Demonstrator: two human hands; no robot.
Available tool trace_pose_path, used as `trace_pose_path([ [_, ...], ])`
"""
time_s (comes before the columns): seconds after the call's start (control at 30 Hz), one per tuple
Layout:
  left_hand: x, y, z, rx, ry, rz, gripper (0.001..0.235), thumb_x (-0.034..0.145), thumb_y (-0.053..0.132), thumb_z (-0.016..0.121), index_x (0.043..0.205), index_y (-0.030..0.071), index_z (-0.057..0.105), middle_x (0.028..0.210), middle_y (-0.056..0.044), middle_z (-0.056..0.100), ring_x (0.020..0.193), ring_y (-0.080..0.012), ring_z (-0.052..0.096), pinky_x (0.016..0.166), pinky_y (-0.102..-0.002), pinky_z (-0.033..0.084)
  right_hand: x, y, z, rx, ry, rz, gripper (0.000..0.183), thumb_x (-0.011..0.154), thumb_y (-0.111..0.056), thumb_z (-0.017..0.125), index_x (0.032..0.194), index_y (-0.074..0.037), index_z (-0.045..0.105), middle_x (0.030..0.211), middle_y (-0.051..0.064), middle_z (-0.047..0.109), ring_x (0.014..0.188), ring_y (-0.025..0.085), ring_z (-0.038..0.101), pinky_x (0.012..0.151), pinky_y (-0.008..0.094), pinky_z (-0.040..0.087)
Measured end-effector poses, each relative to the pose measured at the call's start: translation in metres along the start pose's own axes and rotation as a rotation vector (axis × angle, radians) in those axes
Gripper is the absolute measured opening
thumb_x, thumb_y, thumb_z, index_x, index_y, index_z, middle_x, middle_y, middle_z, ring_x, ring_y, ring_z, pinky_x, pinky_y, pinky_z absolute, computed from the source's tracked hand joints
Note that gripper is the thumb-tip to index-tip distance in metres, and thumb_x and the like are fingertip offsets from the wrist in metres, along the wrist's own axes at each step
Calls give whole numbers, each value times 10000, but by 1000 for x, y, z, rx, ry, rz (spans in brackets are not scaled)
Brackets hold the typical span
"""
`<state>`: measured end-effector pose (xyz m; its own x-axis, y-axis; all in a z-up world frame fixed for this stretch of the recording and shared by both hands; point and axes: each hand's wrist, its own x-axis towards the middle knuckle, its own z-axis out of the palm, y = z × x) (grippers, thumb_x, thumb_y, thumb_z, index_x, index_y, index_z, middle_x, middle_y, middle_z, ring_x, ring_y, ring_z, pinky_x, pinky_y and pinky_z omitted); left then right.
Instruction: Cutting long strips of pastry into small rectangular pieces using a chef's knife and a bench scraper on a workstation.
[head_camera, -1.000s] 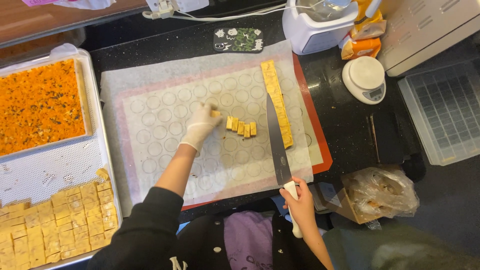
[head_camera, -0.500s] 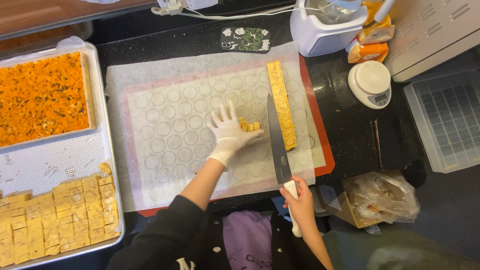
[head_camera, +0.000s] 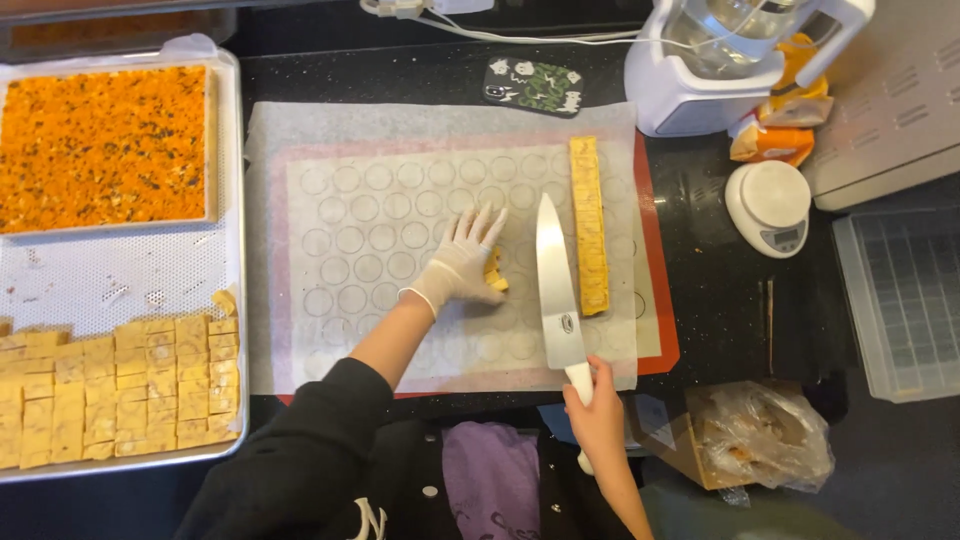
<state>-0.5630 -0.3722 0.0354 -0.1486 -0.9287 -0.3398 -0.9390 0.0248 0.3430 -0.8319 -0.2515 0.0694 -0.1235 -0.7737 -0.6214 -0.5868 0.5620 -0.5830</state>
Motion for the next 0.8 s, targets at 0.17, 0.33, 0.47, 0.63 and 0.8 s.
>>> trace_pose_path([
  [0.17, -15, -23, 35, -235, 386, 45, 1486, 526, 765, 793, 1544, 60, -29, 1608, -233, -51, 1466, -472, -97, 1177, -581, -15, 25, -10, 13, -296, 55, -361, 478, 890, -230, 575, 1339, -161, 425, 1205, 155, 548, 993, 390, 591, 774, 471, 469],
  [0.33, -1, 2, 91, -692, 726, -100, 1293, 681, 530, 774, 1565, 60, -43, 1582, -293, -1, 1449, -501, 16, 1187, -564, 74, 6, -47, 22, -470, 3, -429, 463, 932, -168, 563, 1365, -93, 416, 1172, 238, 584, 1084, 471, 613, 886, 570, 526],
  [0.47, 34, 16, 120, -716, 866, -104, 1034, 861, 375, 638, 1538, 32, -64, 1604, -263, -80, 1488, -485, -59, 1200, -562, 11, 22, -10, 59, -508, -8, -579, 455, 934, -185, 506, 1377, -146, 411, 1099, 142, 591, 787, 401, 621, 612, 495, 490],
  [0.63, 27, 5, 110, -864, 843, -59, 961, 845, 214, 620, 1545, 54, -19, 1615, -230, -68, 1507, -394, -68, 1209, -511, -5, 21, -14, 53, -302, -88, -472, 479, 914, -236, 521, 1377, -148, 438, 1293, 92, 592, 1103, 316, 596, 861, 423, 484],
  [0.8, 18, -22, 99, -945, 875, -83, 949, 825, 282, 618, 1539, 21, 51, 1622, -195, 66, 1508, -350, 50, 1223, -463, 36, 14, -21, 29, -141, -133, -274, 532, 886, -301, 569, 1390, -173, 455, 1278, 49, 629, 1069, 245, 631, 849, 358, 488],
])
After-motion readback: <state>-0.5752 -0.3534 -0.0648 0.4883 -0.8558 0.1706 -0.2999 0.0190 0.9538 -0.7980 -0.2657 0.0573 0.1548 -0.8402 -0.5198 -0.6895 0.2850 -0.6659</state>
